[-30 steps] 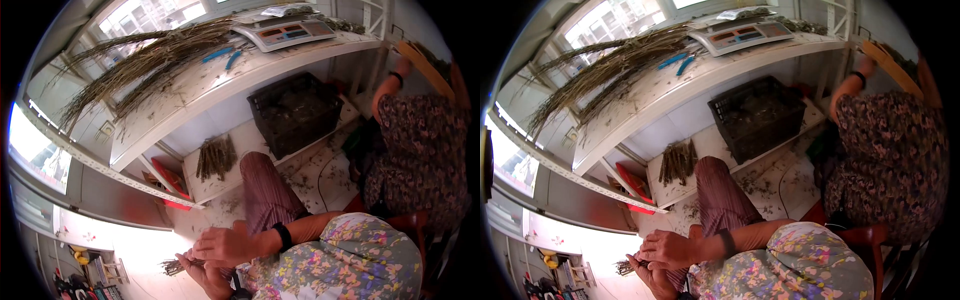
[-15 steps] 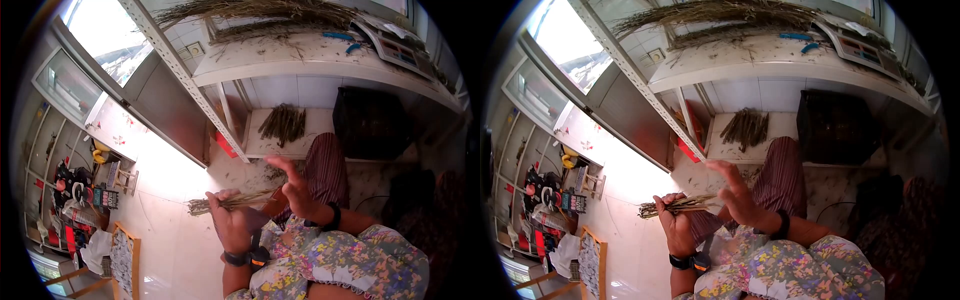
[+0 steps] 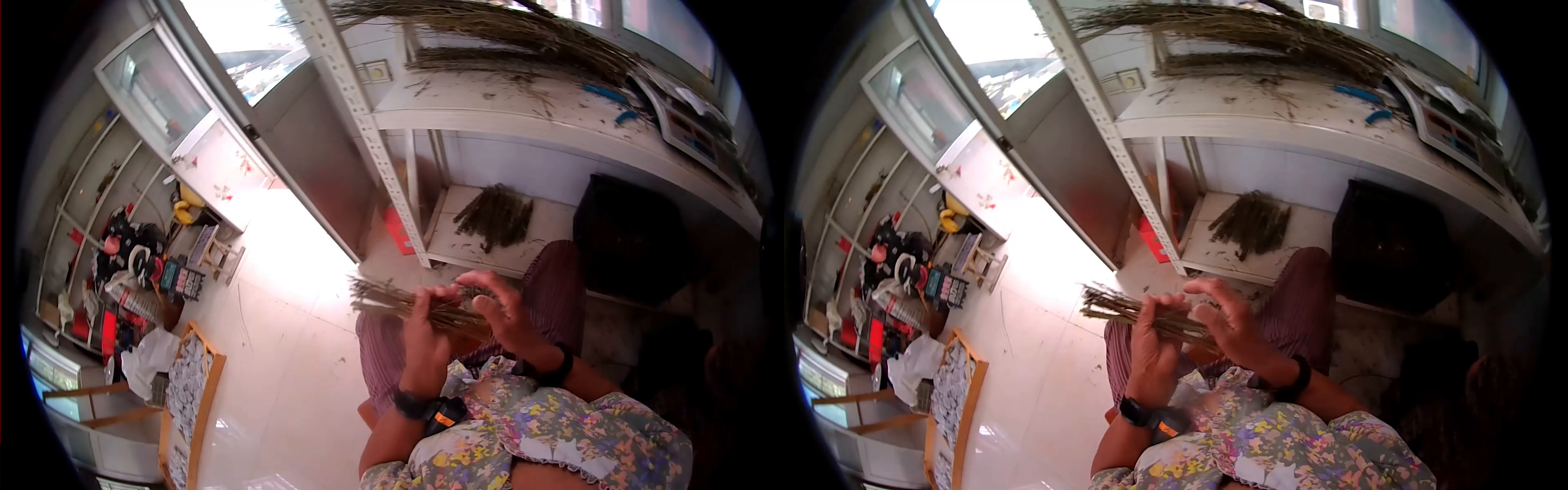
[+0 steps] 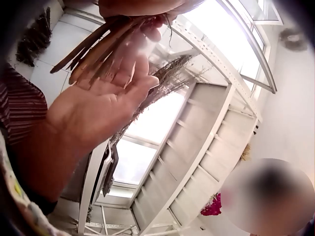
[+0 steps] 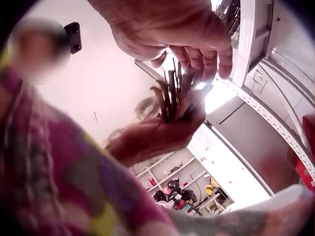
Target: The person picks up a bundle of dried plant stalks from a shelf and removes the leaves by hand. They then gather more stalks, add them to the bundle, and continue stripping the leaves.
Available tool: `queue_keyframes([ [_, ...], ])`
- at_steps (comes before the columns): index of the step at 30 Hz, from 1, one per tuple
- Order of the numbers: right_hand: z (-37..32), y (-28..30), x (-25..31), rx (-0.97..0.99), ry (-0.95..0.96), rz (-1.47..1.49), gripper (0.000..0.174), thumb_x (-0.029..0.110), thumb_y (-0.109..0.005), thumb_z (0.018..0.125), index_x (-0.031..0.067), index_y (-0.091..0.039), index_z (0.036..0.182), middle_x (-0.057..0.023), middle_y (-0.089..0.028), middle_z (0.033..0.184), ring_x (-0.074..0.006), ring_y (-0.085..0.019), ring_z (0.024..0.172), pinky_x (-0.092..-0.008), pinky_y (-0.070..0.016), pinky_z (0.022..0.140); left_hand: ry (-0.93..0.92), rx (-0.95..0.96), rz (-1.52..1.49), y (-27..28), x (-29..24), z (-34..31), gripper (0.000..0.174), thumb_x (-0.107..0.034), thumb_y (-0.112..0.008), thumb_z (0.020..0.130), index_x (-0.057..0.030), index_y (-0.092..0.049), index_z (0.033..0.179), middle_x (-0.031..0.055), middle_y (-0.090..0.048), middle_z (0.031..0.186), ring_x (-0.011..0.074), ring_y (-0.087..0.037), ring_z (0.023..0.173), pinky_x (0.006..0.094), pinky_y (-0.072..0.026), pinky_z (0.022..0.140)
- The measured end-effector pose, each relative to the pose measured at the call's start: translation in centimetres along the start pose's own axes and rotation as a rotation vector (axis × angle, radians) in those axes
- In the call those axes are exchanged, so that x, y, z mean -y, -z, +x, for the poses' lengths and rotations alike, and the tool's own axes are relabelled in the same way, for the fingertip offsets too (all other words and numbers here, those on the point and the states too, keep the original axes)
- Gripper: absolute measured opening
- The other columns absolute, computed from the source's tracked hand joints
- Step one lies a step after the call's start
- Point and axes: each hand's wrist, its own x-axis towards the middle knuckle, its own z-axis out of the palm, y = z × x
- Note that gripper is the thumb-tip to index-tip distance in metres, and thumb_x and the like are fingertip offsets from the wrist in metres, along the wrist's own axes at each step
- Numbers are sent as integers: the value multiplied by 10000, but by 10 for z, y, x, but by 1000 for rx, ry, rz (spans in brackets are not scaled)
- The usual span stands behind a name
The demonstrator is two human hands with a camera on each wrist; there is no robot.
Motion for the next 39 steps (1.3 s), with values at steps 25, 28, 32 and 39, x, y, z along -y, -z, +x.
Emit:
queue_keyframes([
  [25,-8,-13,4,259,295,-723,409,151,-715,698,53,-584,1072,-119,-603,1052,-310,-587,1014,-416,-451,855,185,100,-118,36,26,6,323,-339,-518,977,-40,-578,1086,109,-622,1128,237,-575,1074,410,-465,962],
  [28,-7,-12,2,223,324,-757,413,120,-733,662,59,-604,1049,-117,-597,998,-316,-592,932,-412,-466,797,167,47,-152,27,26,3,303,-331,-497,988,-61,-556,1114,104,-609,1160,238,-564,1089,411,-453,971],
  [32,-6,-11,1,164,228,-763,382,109,-707,692,48,-602,1054,-150,-612,1006,-338,-597,938,-421,-474,811,215,133,-158,31,28,6,265,-285,-496,992,-80,-521,1158,96,-580,1207,235,-541,1123,404,-447,971],
  [39,-7,-8,-16,106,140,-624,312,96,-609,783,18,-579,1082,-191,-627,1026,-367,-608,935,-444,-489,814,254,181,-159,38,33,7,245,-234,-483,999,-70,-523,1175,91,-576,1193,226,-548,1110,394,-454,960],
])
